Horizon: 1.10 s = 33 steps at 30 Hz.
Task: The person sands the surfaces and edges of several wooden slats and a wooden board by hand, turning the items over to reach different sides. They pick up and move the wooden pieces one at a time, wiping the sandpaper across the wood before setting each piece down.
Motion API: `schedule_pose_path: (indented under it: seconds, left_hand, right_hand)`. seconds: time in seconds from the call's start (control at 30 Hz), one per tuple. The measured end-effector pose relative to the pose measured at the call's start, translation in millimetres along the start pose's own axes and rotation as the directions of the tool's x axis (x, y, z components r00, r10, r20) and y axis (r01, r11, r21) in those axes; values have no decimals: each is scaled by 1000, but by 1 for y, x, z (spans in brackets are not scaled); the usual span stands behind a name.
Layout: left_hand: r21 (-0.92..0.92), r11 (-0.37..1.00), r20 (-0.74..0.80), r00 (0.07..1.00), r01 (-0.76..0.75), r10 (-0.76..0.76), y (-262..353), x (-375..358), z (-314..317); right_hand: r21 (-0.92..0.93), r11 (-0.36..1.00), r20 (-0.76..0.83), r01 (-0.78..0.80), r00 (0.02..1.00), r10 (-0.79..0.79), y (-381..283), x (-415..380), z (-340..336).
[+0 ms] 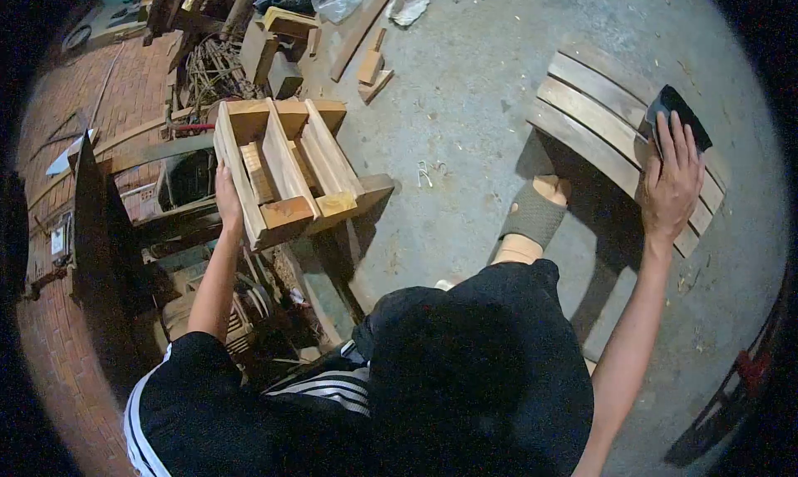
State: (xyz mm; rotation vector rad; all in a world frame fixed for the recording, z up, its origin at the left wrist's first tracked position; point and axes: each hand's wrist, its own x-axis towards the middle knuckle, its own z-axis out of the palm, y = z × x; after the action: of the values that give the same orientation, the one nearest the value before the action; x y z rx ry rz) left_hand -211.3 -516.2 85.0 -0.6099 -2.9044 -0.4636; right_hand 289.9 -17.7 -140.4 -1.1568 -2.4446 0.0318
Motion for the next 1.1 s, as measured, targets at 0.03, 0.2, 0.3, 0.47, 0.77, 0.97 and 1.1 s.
schedule_pose_path:
  seconds: [0.03,0.2,0.3,0.47,0.77,0.97,1.1]
  left_hand:
    - [-18,1000,17,1000,-9,10,-1,1,0]
    - [29,999,31,999,-20,20,-1,2,-2]
    - [148,986,29,997,-79,76,-10,5,-3]
    - [259,868,130,906,-424,404,30,7,-12]
    - [191,959,282,948,-207,148,22,19,-41]
    - [749,465,271,858,-473,436,75,67,-17]
    - [363,479,330,591,-799,736,197,65,61]
  right_hand:
    - [3,1000,0,0,1000,0,0,0,-2]
    - [75,997,-16,-35,999,36,-3,1,-4]
    - [26,999,5,-45,999,45,-2,-1,-2]
    - [45,997,10,-56,998,56,-2,0,-4]
    - [61,997,25,-55,998,53,-6,1,-6]
    - [9,998,30,-61,998,61,-12,3,-16]
    - [66,995,22,-68,998,67,-13,7,-18]
